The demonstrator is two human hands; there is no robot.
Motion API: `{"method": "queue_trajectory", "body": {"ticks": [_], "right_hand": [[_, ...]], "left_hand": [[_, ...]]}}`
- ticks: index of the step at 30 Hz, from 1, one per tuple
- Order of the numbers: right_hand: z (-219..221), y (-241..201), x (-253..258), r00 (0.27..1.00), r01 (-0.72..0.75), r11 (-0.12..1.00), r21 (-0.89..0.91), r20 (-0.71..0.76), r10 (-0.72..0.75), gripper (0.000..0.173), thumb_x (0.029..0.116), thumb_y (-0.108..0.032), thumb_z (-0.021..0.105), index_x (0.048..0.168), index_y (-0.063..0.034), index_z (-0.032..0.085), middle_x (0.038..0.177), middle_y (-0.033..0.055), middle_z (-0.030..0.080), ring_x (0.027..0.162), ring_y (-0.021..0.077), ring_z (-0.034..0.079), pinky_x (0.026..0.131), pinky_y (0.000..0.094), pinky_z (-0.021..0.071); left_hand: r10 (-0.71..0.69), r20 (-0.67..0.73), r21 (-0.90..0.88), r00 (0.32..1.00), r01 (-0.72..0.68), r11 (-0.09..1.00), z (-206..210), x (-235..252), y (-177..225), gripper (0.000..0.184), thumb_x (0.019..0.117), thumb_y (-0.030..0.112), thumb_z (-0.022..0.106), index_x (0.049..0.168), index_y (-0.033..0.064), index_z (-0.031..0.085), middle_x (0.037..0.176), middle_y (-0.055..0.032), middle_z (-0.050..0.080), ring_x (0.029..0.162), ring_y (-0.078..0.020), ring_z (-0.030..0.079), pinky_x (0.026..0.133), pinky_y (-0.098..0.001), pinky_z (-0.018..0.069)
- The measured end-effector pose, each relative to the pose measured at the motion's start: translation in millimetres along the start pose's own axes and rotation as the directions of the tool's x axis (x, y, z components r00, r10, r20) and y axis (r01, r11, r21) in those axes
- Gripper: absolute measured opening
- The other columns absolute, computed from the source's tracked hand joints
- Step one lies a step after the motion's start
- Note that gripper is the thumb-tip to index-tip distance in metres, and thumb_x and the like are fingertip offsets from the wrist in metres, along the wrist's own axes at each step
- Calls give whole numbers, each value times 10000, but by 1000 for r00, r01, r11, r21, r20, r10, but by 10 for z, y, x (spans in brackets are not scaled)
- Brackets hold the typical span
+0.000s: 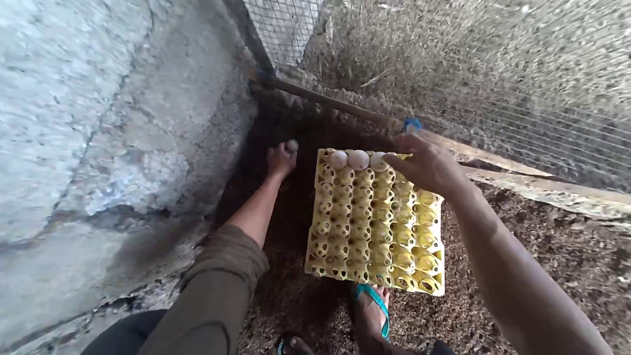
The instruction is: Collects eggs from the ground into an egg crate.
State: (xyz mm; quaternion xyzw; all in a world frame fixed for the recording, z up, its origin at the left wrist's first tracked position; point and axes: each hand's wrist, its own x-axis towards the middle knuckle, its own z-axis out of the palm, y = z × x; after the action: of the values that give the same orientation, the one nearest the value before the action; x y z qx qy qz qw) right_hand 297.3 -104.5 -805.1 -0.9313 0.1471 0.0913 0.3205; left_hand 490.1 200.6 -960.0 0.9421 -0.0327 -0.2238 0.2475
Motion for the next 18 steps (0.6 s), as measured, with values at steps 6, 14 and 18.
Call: {"method": "queue_trajectory", "body": {"ticks": [6, 14, 18], "right_hand": [[-256, 270, -551, 984, -39, 969, 243, -159, 79, 422, 1026, -281, 625, 1365, -33, 584, 1151, 129, 699, 914, 191, 723, 806, 373, 624], [-421, 577, -931, 958, -2, 911, 413, -260, 120, 395, 1034, -186, 580, 1380, 4, 567, 1092, 126, 718, 931, 161, 709, 852, 336, 592], [-477, 600, -970, 931, 56, 887, 458, -344, 119, 399, 1031, -190, 576, 1379, 5, 564, 1055, 113, 721, 898, 140, 702, 814, 321, 589]], "left_hand": [[129, -52, 90, 990, -124, 988, 440, 278, -121, 563, 1067, 442, 468, 1493, 74, 501, 1542, -315, 401, 1424, -535, 364, 1134, -710, 315], [89, -35, 189, 995, -81, 979, 495, 379, 110, 571, 1038, 330, 543, 1499, 2, 464, 1595, -355, 276, 1454, -592, 262, 1143, -730, 267], [29, -67, 111, 997, -22, 994, 524, 285, 126, 642, 1037, 371, 544, 1546, 11, 390, 1594, -378, 243, 1432, -571, 333, 1132, -657, 363]]}}
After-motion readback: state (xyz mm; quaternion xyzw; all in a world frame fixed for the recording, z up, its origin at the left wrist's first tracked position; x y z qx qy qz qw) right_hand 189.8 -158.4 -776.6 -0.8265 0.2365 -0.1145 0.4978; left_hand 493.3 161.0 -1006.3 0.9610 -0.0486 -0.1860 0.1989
